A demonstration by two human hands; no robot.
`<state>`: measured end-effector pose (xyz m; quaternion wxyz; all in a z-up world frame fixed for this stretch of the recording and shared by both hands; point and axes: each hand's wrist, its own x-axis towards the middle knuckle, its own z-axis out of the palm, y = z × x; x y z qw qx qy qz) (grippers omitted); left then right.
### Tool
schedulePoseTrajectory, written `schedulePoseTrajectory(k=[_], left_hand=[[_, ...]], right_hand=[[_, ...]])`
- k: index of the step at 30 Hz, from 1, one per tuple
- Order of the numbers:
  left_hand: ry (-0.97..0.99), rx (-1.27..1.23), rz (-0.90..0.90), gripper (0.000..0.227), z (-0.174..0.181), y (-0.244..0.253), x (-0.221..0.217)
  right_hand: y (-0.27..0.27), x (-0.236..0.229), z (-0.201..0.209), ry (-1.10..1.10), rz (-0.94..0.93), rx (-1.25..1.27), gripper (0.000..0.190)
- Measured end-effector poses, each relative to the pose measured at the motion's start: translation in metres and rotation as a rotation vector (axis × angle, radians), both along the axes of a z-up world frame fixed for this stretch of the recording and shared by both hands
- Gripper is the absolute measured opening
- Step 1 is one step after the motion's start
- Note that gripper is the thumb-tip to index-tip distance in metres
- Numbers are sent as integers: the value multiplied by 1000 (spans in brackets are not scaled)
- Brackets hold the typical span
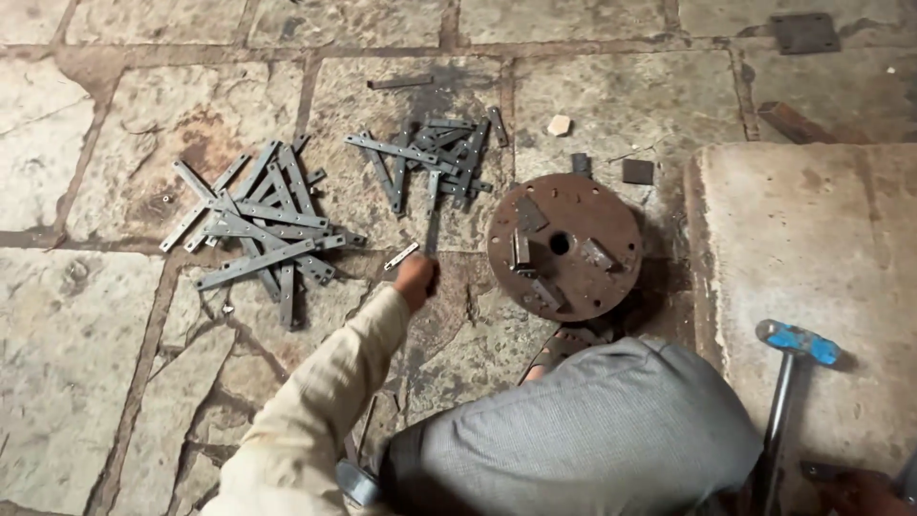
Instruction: Using a hammer and try square to align and shape metal strips on a heavy base, likely for furniture manufacturing.
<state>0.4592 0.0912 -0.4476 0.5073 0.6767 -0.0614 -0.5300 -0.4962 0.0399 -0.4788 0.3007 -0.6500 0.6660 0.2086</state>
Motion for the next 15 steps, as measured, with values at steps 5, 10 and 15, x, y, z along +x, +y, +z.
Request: schedulePoseTrajectory(k=[5, 10, 15], left_hand=[[-711, 48, -124, 52, 79, -59, 81], [-1194, 214, -149, 61, 140, -61, 86], [-1003, 129, -260, 53, 92, -16, 34]], right_hand=[[0, 1, 3, -29, -61, -64, 45], [5, 7, 7, -58, -125, -116, 56], [21, 34, 38, 58, 34, -193, 51]])
